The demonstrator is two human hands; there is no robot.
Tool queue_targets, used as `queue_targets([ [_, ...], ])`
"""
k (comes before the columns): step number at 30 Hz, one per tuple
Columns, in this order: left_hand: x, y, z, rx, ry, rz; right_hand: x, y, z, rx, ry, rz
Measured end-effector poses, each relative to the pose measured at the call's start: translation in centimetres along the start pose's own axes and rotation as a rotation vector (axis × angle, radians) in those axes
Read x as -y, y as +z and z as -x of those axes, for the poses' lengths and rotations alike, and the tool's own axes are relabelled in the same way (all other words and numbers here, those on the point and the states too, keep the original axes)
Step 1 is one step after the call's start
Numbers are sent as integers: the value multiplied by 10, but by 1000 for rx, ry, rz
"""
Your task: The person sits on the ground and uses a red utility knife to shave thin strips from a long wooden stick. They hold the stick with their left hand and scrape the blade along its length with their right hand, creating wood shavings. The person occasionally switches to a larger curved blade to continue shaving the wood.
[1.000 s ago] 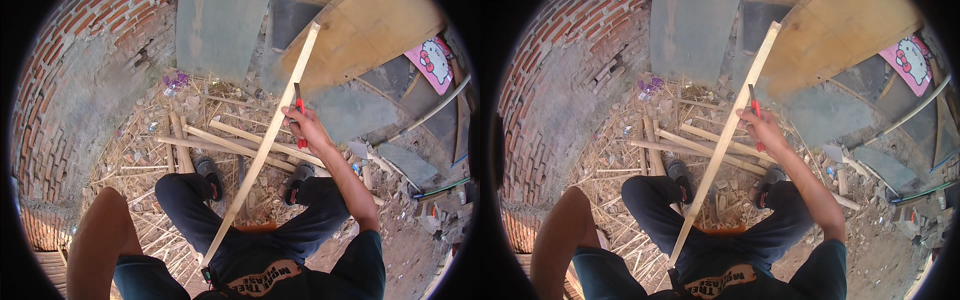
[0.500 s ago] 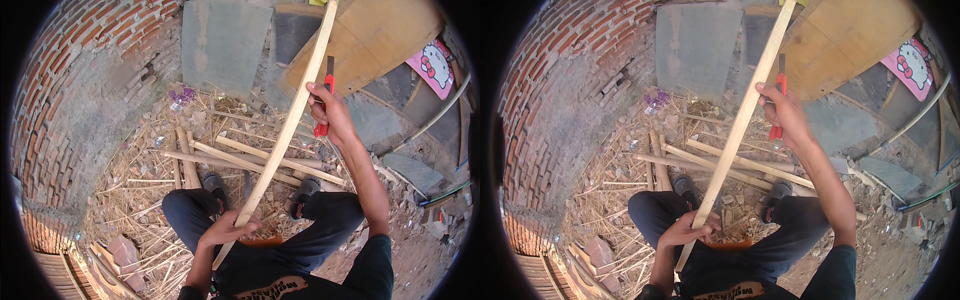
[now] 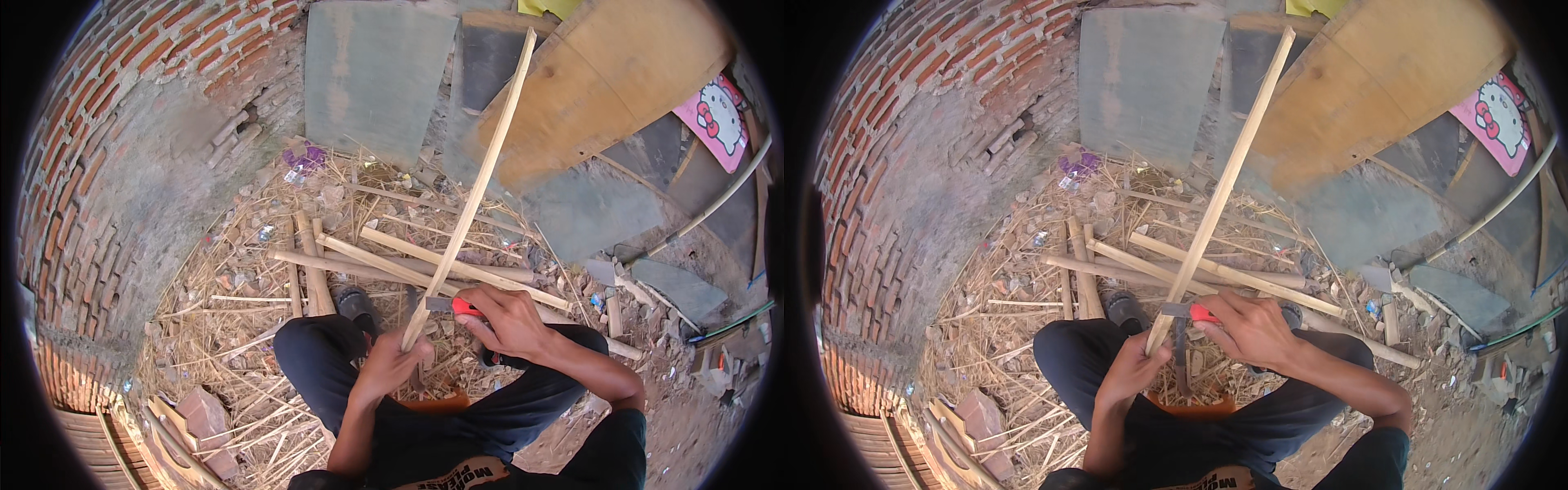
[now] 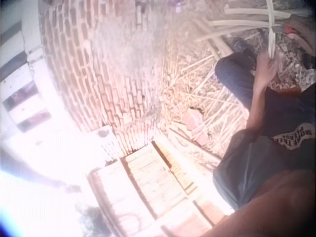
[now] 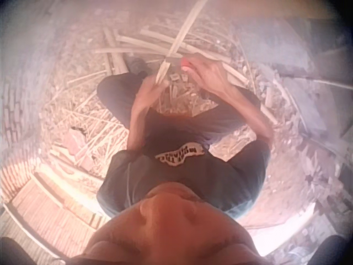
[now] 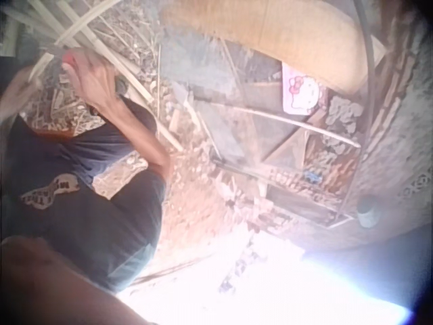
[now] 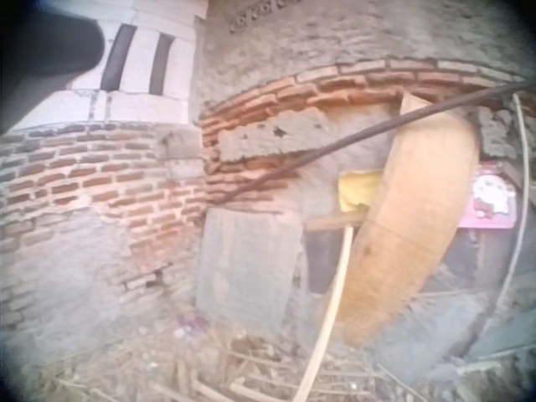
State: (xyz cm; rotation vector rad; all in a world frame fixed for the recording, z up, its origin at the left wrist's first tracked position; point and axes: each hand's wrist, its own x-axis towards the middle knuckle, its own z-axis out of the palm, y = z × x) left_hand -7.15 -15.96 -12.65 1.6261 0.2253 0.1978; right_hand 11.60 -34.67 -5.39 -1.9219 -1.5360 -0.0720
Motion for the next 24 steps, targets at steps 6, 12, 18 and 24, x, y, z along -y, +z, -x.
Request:
queue_targets([
  [6,-2,12,-11,27,-41,34,1,15,1,15,3,26],
  [12,-15,16,-14,26,-65,153,7,16,4,12,46,38],
  [18,-17,20,-15,12,-94,136,7,17,7,-7,-3,129],
  [24,-22,22,-14,-14,-159,96,5,18,8,25,-11,147],
])
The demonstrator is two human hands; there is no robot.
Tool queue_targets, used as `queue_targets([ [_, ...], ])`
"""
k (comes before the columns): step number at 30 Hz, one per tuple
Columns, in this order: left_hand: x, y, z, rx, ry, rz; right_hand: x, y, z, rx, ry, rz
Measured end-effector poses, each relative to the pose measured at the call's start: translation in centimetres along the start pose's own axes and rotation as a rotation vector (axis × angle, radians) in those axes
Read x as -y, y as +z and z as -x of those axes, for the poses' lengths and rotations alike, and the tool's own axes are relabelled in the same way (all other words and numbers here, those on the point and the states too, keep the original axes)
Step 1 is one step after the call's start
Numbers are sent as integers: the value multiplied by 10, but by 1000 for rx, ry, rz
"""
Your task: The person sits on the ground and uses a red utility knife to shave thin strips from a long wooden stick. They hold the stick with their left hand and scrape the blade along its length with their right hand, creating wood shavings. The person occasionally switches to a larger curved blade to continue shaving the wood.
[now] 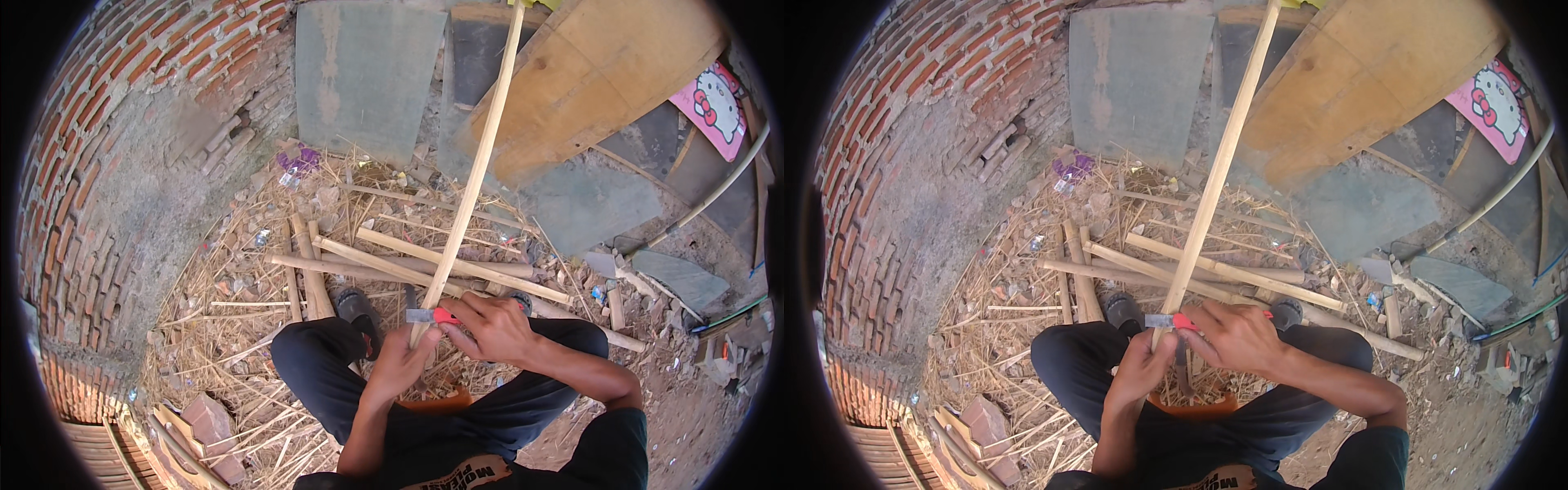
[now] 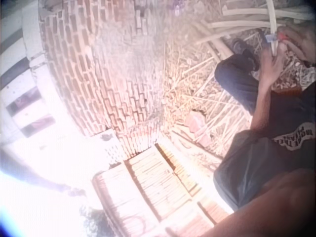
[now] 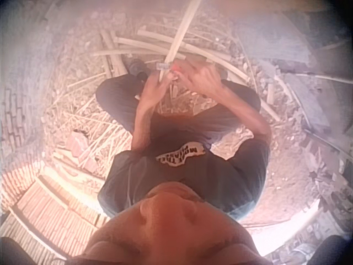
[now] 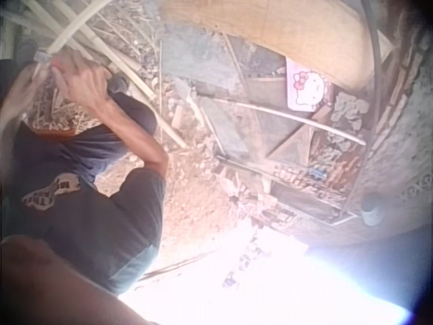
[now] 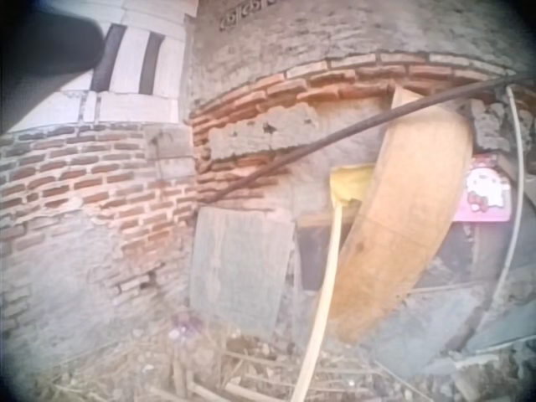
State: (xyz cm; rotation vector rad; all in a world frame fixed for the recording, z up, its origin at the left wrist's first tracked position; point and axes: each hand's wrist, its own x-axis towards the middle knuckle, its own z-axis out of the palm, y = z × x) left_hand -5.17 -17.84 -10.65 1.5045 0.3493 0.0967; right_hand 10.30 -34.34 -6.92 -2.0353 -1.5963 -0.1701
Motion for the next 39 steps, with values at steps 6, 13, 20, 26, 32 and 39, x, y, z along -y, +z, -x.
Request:
queue_targets([
  [6,24,-2,-4,-81,137,-146,-3,0,-4,-13,26,9],
  [13,3,5,8,-123,79,-150,-1,-4,-4,-2,26,17],
  [20,6,1,17,-115,70,-216,-1,-7,-6,-38,24,55],
  [26,-1,-2,23,-97,48,-238,-6,-10,-10,-76,45,59],
  [32,-7,-6,33,-71,-26,-238,-23,-26,-25,-180,141,88],
  [39,23,-13,81,46,-10,-222,-120,-99,-49,-373,435,147],
])
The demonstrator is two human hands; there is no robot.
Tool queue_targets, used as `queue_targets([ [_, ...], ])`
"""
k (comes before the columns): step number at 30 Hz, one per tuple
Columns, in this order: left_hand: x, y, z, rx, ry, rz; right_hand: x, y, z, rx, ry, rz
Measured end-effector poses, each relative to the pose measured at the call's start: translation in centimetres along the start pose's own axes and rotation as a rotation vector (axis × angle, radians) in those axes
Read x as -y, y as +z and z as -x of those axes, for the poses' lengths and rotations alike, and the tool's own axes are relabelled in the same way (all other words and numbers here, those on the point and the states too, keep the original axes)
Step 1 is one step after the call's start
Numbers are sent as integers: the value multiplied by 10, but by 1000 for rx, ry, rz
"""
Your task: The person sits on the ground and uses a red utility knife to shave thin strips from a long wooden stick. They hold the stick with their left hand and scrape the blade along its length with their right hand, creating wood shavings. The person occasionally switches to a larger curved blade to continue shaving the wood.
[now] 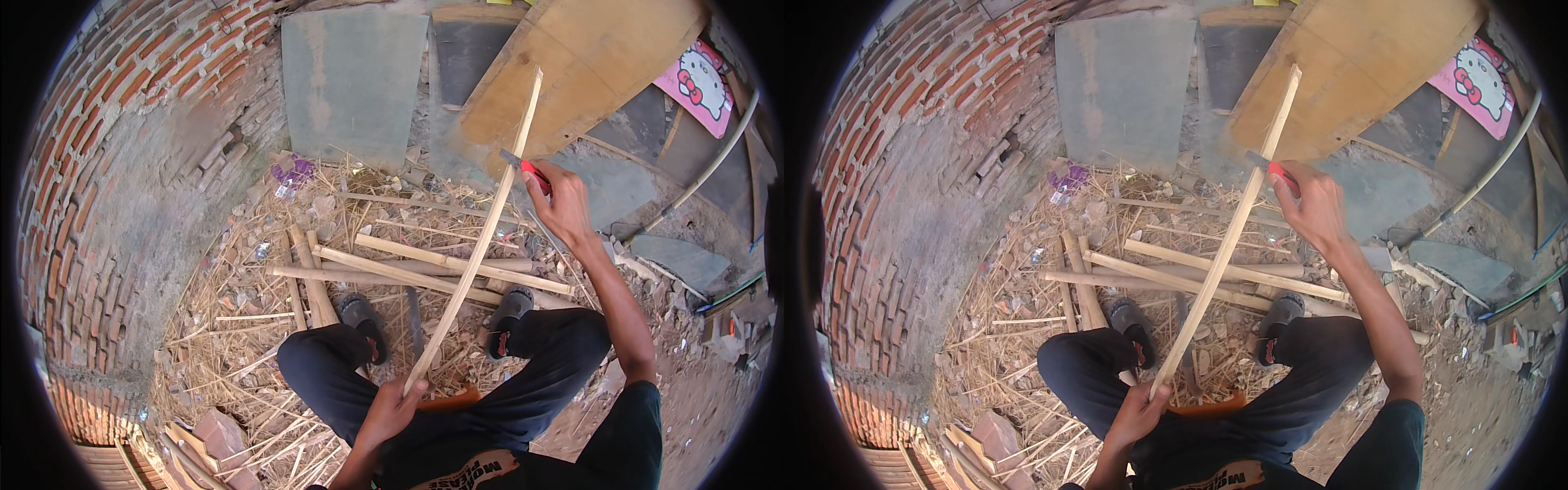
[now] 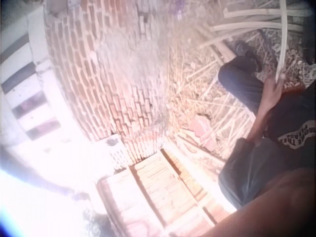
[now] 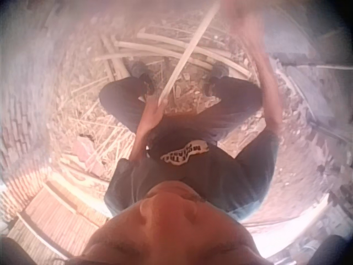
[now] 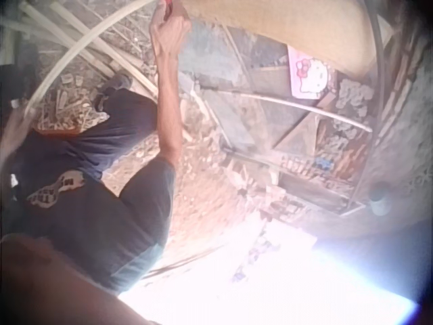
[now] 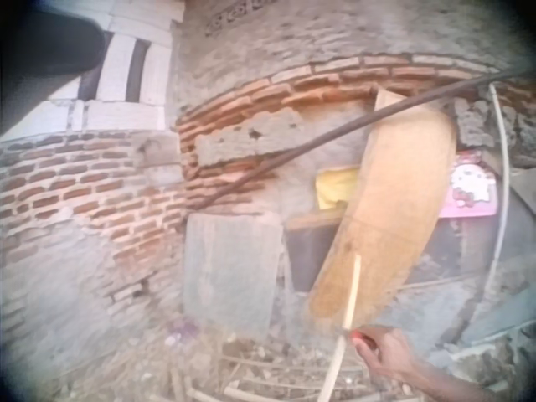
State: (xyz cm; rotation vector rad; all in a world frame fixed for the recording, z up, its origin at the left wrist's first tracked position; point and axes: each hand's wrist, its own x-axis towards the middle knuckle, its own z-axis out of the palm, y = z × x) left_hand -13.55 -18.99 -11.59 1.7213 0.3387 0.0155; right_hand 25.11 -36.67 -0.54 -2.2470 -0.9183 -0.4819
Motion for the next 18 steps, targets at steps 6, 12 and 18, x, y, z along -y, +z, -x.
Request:
queue_targets([
  [6,14,-16,1,-51,-146,-97,59,-4,39,234,100,-251],
  [12,0,-12,-36,-136,-18,-83,104,35,134,416,-194,-302],
  [18,-29,-2,-53,-180,87,-148,107,55,155,382,-262,-283],
])
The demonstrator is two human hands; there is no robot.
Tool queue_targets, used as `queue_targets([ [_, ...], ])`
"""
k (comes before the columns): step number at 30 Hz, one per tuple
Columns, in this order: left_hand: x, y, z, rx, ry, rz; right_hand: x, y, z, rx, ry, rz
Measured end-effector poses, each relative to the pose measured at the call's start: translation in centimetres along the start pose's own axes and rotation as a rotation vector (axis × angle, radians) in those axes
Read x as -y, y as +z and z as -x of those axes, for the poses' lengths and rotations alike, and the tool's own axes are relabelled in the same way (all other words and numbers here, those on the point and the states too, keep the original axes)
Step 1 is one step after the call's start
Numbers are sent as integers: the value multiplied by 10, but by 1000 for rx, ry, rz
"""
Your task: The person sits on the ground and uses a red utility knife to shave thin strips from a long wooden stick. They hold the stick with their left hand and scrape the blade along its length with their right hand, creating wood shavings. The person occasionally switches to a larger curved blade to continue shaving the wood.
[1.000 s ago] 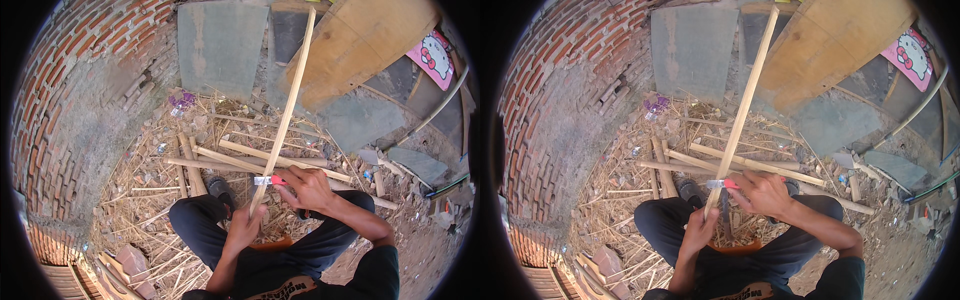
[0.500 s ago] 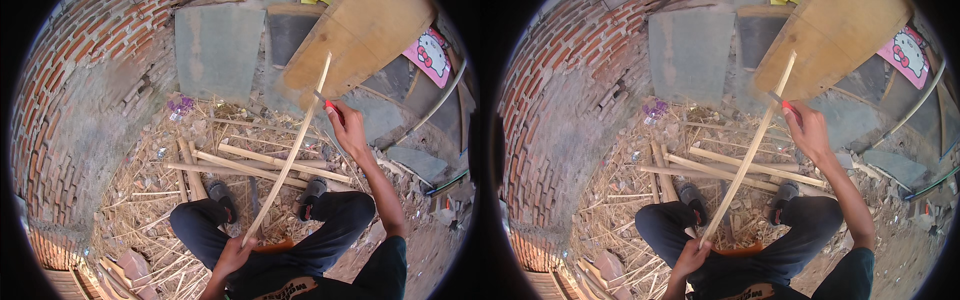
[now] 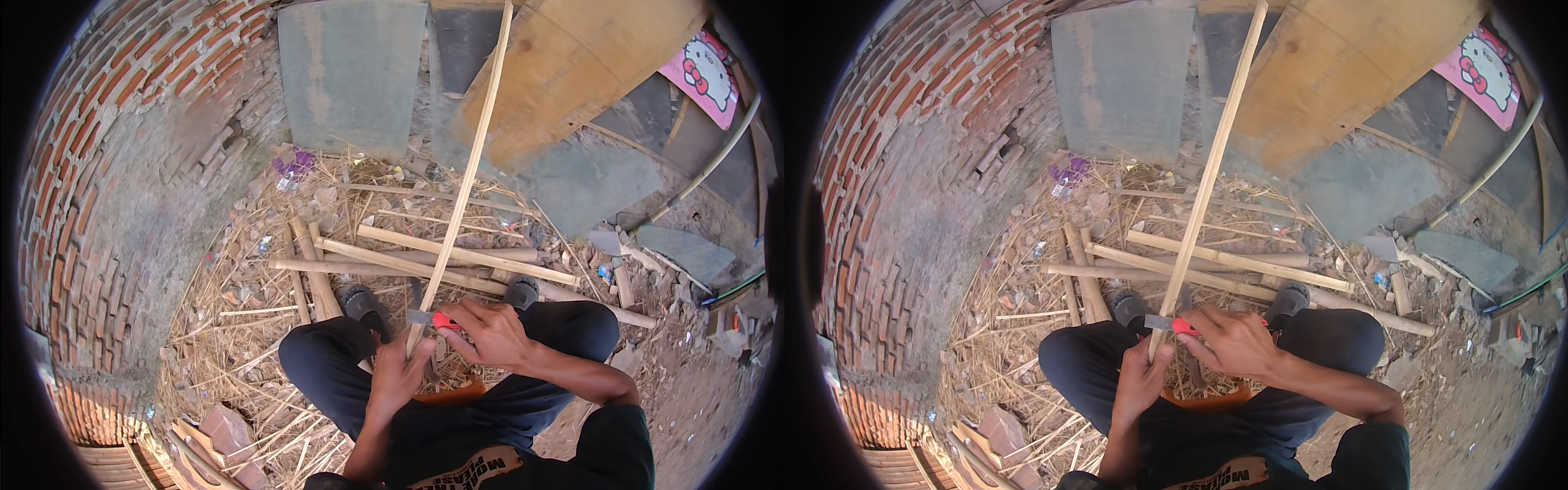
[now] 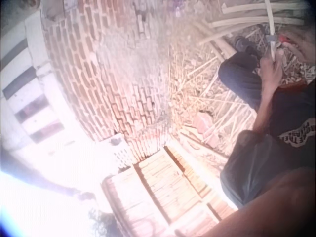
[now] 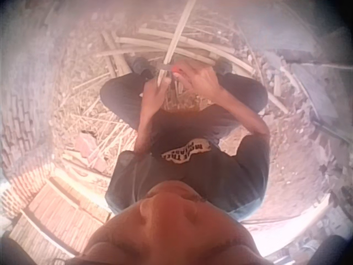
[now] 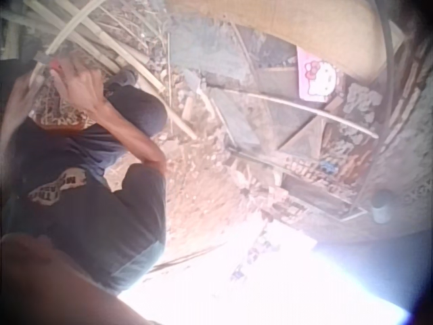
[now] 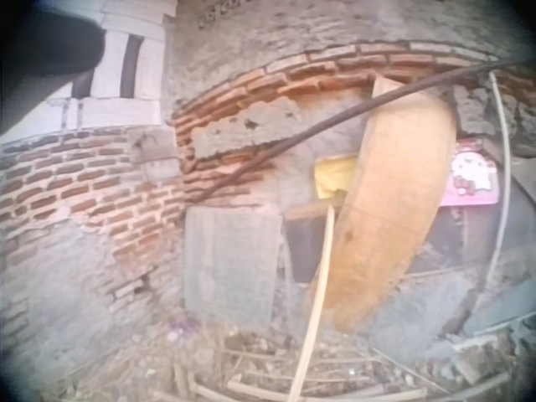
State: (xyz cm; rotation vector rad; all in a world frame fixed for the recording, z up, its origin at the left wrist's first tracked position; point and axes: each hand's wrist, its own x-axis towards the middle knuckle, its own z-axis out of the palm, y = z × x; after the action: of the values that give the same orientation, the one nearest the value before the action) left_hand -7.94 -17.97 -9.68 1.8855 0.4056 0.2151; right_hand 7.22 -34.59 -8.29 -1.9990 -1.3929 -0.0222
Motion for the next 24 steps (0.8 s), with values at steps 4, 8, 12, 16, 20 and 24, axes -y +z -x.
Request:
queue_targets([
  [4,-12,6,-2,1,-1,-2,0,5,2,8,-37,59],
  [8,-15,8,-4,1,2,-23,1,3,0,-9,-26,67],
  [12,-8,8,-3,11,0,14,3,-2,-2,7,-18,104],
  [16,-7,8,-1,25,-5,16,-2,-6,-8,-44,-17,66],
  [20,-12,6,1,37,-16,-6,-1,-9,-8,-44,-36,110],
  [24,-18,3,5,10,-35,16,-4,-10,-10,-96,-56,93],
])
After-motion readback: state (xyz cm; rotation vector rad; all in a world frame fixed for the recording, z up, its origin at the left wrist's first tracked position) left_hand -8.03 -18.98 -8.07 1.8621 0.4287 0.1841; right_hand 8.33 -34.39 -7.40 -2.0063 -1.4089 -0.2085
